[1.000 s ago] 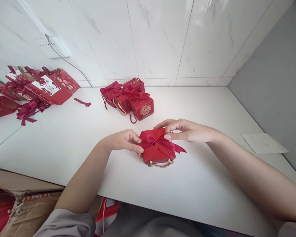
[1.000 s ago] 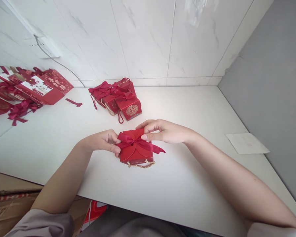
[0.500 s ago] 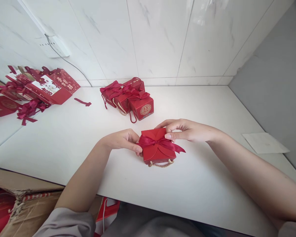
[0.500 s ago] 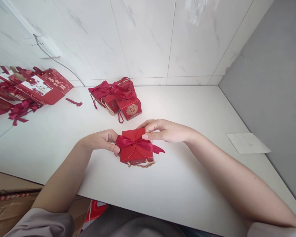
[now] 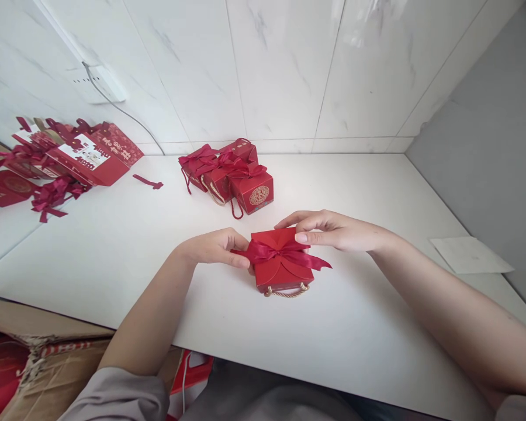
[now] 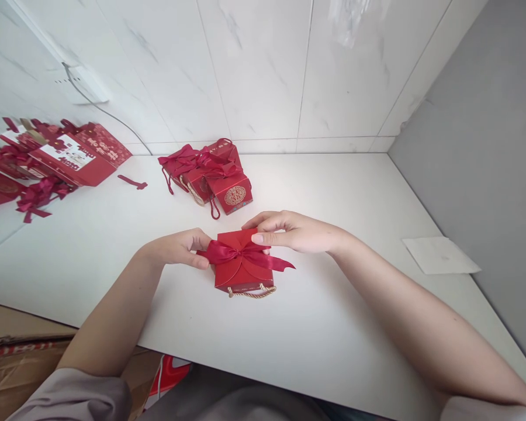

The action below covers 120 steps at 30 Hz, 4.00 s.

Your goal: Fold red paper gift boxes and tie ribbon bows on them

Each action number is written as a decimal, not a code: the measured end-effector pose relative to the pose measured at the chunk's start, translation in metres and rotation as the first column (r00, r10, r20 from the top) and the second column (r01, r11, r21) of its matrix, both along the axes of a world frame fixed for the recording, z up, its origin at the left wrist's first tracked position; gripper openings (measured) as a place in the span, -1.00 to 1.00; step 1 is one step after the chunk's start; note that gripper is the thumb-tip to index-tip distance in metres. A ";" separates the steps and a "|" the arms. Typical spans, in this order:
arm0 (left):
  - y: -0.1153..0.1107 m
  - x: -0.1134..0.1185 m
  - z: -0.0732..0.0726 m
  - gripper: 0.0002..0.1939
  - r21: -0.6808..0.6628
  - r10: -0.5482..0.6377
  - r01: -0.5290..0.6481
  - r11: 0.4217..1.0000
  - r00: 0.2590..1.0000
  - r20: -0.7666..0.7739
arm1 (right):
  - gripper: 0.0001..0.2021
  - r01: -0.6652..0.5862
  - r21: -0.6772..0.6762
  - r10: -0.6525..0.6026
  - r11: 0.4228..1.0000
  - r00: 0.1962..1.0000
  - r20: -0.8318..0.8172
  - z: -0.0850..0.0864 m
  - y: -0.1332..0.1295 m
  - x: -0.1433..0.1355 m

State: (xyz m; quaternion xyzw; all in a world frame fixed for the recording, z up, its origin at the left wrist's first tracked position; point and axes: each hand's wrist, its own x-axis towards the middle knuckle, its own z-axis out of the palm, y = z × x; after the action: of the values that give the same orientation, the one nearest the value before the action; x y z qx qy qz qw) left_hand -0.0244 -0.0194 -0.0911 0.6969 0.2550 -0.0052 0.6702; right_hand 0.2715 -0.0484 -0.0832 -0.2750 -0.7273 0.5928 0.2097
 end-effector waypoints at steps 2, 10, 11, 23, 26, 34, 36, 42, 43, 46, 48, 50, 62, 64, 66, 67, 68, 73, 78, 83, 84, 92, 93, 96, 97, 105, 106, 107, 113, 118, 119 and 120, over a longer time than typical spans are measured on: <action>-0.001 0.001 0.001 -0.67 -0.034 0.033 -0.033 0.999 0.999 0.020 | -0.64 0.006 -0.004 -0.006 1.000 1.000 -0.007 0.000 0.000 -0.001; -0.006 0.007 0.001 -0.73 -0.033 0.178 -0.179 0.983 0.984 -0.025 | -0.70 0.024 0.025 -0.024 0.999 1.000 0.010 -0.002 -0.001 -0.002; -0.007 0.007 0.000 -0.73 -0.036 0.190 -0.191 0.981 0.982 -0.021 | -0.70 0.018 0.030 -0.019 0.999 1.000 0.015 -0.002 0.000 -0.002; -0.014 0.017 0.002 -0.77 0.065 0.169 -0.170 0.983 0.985 0.020 | -0.61 0.002 -0.015 -0.001 1.000 1.000 0.023 0.000 -0.003 -0.007; -0.013 0.015 0.001 -0.79 0.052 0.200 -0.199 0.979 0.980 0.001 | -0.60 0.000 -0.035 0.001 0.999 1.000 0.011 -0.001 -0.001 -0.005; -0.012 0.015 0.000 -0.81 0.030 0.272 -0.272 0.962 0.962 -0.003 | -0.66 -0.009 -0.112 -0.003 0.994 0.995 -0.102 -0.001 0.000 -0.002; -0.012 0.015 0.001 -0.82 0.002 0.279 -0.279 0.960 0.960 -0.010 | -0.66 -0.005 -0.110 -0.005 0.994 0.996 -0.090 -0.002 0.000 -0.002; -0.012 0.014 0.001 -0.81 -0.020 0.229 -0.229 0.973 0.973 0.017 | -0.61 0.005 -0.094 -0.008 0.996 0.999 -0.037 -0.006 0.005 -0.001; -0.012 0.014 0.002 -0.81 -0.011 0.216 -0.216 0.976 0.976 0.019 | -0.61 0.004 -0.094 -0.007 0.996 0.999 -0.032 -0.006 0.005 -0.001; -0.010 0.013 0.002 -0.81 0.025 0.176 -0.177 0.984 0.984 0.024 | -0.61 0.009 -0.096 -0.011 0.995 1.000 -0.020 -0.007 0.007 0.000; -0.009 0.012 0.002 -0.80 0.053 0.147 -0.149 0.988 0.989 0.031 | -0.61 0.017 -0.097 -0.018 0.995 1.000 -0.017 -0.007 0.007 0.000; -0.007 0.010 0.001 -0.78 0.073 0.122 -0.124 0.990 0.992 0.032 | -0.61 0.020 -0.093 -0.022 0.995 1.000 -0.015 -0.007 0.007 0.000; 0.005 -0.004 -0.002 -0.74 0.108 -0.065 0.078 0.991 0.991 -0.120 | -0.60 0.147 0.029 -0.146 0.989 0.989 -0.016 -0.003 0.001 -0.003; 0.003 0.000 -0.001 -0.67 0.175 0.020 -0.004 0.985 0.996 -0.091 | -0.59 0.187 0.050 -0.185 0.981 0.981 -0.050 -0.001 -0.001 -0.005; -0.003 0.009 0.000 -0.60 0.341 0.231 -0.226 0.912 0.973 0.028 | -0.58 0.224 0.072 -0.218 0.972 0.973 -0.081 -0.001 -0.003 -0.008; -0.008 0.015 0.000 -0.59 0.437 0.331 -0.347 0.830 0.937 0.115 | -0.58 0.236 0.083 -0.228 0.968 0.969 -0.095 -0.001 -0.003 -0.010; -0.014 0.022 0.000 -0.58 0.523 0.394 -0.441 0.729 0.896 0.206 | -0.60 0.240 0.091 -0.230 0.967 0.967 -0.109 -0.002 -0.003 -0.011; -0.043 0.053 0.000 -0.71 0.689 0.390 -0.501 0.524 0.860 0.330 | -0.68 0.203 0.087 -0.186 0.975 0.968 -0.165 -0.006 -0.002 -0.014; -0.051 0.062 -0.005 -0.90 0.698 0.453 -0.513 0.500 0.842 0.294 | -0.68 0.220 0.081 -0.205 0.972 0.966 -0.160 -0.006 -0.003 -0.014; -0.045 0.060 -0.008 -0.92 0.665 0.447 -0.487 0.567 0.860 0.248 | -0.63 0.246 0.100 -0.231 0.964 0.963 -0.141 -0.010 -0.002 -0.014; -0.044 0.059 -0.009 -0.91 0.660 0.432 -0.475 0.581 0.868 0.244 | -0.62 0.249 0.104 -0.234 0.963 0.963 -0.135 -0.011 -0.001 -0.015; -0.027 0.046 -0.006 -0.87 0.576 0.303 -0.365 0.732 0.931 0.205 | -0.66 0.140 0.082 -0.135 0.987 0.989 -0.060 -0.012 0.002 -0.009; -0.025 0.043 -0.004 -0.87 0.562 0.290 -0.345 0.752 0.938 0.188 | -0.65 0.100 0.078 -0.097 0.992 0.995 -0.039 -0.010 0.002 -0.008; -0.017 0.035 0.000 -0.85 0.485 0.251 -0.282 0.828 0.959 0.130 | -0.63 -0.005 0.059 0.006 0.998 1.000 -0.014 -0.004 -0.002 -0.008; -0.014 0.032 0.001 -0.85 0.445 0.231 -0.260 0.857 0.966 0.119 | -0.64 -0.025 0.053 0.026 0.998 1.000 -0.017 -0.003 -0.003 -0.009; -0.001 0.013 -0.004 -0.82 0.142 0.294 -0.335 0.932 0.923 0.248 | -0.64 0.104 0.074 -0.100 0.992 0.994 -0.054 -0.004 -0.009 -0.013; -0.002 0.014 -0.004 -0.83 0.152 0.323 -0.367 0.918 0.913 0.251 | -0.63 0.131 0.089 -0.126 0.987 0.990 -0.064 -0.004 -0.009 -0.014; -0.002 0.014 -0.005 -0.83 0.170 0.355 -0.402 0.900 0.900 0.253 | -0.63 0.152 0.105 -0.145 0.983 0.987 -0.074 -0.004 -0.008 -0.014; 0.000 0.013 -0.005 -0.72 0.277 0.471 -0.548 0.789 0.830 0.300 | -0.61 0.236 0.088 -0.213 0.968 0.953 -0.214 -0.014 0.001 -0.018; 0.002 0.002 -0.004 -0.03 0.395 0.117 -0.157 0.905 0.985 0.123 | -0.57 0.307 -0.249 -0.383 0.919 0.846 -0.372 -0.054 0.025 -0.017; 0.001 0.002 -0.006 0.13 0.415 0.059 -0.081 0.906 0.996 0.064 | -0.57 0.316 -0.319 -0.423 0.894 0.829 -0.366 -0.063 0.030 -0.016; 0.000 0.003 -0.008 0.22 0.429 0.023 -0.034 0.903 0.999 0.030 | -0.58 0.322 -0.375 -0.455 0.870 0.816 -0.356 -0.072 0.035 -0.015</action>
State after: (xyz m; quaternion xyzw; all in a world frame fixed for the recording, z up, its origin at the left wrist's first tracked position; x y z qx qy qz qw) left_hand -0.0217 -0.0198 -0.0990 0.8235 0.2522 0.0691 0.5034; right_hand 0.2564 -0.0136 -0.1554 -0.3087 -0.4920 0.6849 0.4400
